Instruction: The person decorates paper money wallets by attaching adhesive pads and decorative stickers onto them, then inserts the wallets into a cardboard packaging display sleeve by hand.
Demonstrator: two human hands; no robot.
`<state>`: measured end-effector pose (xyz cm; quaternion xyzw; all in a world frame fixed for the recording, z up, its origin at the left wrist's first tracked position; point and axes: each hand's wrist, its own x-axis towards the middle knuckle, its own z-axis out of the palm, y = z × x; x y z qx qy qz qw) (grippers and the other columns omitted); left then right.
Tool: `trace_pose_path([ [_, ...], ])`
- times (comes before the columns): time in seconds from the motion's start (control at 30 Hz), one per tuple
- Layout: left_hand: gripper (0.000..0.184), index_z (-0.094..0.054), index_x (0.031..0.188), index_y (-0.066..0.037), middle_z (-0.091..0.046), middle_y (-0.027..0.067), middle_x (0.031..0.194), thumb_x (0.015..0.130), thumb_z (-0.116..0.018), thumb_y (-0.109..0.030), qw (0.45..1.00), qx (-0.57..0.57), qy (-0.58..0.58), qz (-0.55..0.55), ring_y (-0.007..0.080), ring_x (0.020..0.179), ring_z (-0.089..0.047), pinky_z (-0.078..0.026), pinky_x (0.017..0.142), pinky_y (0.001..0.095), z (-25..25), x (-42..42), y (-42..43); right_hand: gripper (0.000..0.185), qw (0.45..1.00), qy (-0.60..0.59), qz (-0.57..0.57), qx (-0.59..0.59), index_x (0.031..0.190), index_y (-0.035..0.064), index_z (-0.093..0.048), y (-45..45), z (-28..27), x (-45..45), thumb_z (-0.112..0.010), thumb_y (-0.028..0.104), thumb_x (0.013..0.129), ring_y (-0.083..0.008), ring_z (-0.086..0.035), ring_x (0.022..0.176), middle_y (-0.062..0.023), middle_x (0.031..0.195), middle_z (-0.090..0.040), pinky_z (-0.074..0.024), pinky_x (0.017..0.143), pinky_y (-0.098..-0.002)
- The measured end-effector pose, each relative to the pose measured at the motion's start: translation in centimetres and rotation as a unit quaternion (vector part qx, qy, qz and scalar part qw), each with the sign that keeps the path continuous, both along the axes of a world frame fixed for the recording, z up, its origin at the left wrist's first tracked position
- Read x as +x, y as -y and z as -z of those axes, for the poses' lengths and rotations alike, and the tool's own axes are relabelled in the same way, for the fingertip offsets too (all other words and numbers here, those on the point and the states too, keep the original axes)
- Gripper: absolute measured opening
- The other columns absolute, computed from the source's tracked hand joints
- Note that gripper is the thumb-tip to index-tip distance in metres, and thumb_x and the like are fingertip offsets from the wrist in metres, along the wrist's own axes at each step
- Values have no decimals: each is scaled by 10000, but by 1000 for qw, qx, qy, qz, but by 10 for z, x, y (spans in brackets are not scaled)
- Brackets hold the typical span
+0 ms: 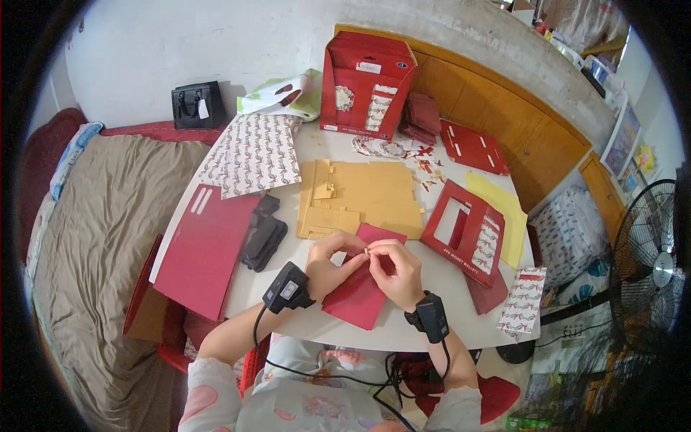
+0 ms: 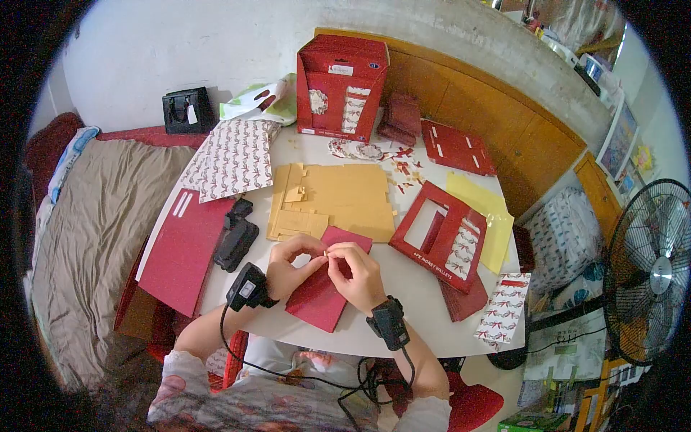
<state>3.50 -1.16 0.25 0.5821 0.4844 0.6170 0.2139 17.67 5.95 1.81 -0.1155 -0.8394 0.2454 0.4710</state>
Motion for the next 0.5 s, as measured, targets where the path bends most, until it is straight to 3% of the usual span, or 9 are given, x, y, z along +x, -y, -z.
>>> trace_pose_path([
  [0.23,137,-596,835,-1,-602,103,855,704,-637,-5,998,24,-65,-13,169,750,-601,-485,695,269,-2,-1,1,142,1000,-5,3,-16,794,10,-499,1,-1,1,-572,-52,689,-231,-592,727,-107,805,-576,-480,640,-292],
  [0.43,135,-595,829,0,-607,104,841,700,-634,5,997,45,-64,-10,162,736,-602,-487,680,256,-5,1,1,96,996,-19,-2,-85,785,2,-513,-5,-1,4,-553,-47,712,-191,-598,715,-107,787,-593,-469,641,-264],
  [0.5,130,-591,824,6,-609,101,839,702,-634,6,999,23,-48,-5,154,736,-605,-490,678,252,-7,2,2,55,985,-56,5,-162,781,-9,-525,-13,-2,7,-542,-37,737,-152,-595,707,-100,791,-606,-465,640,-247],
])
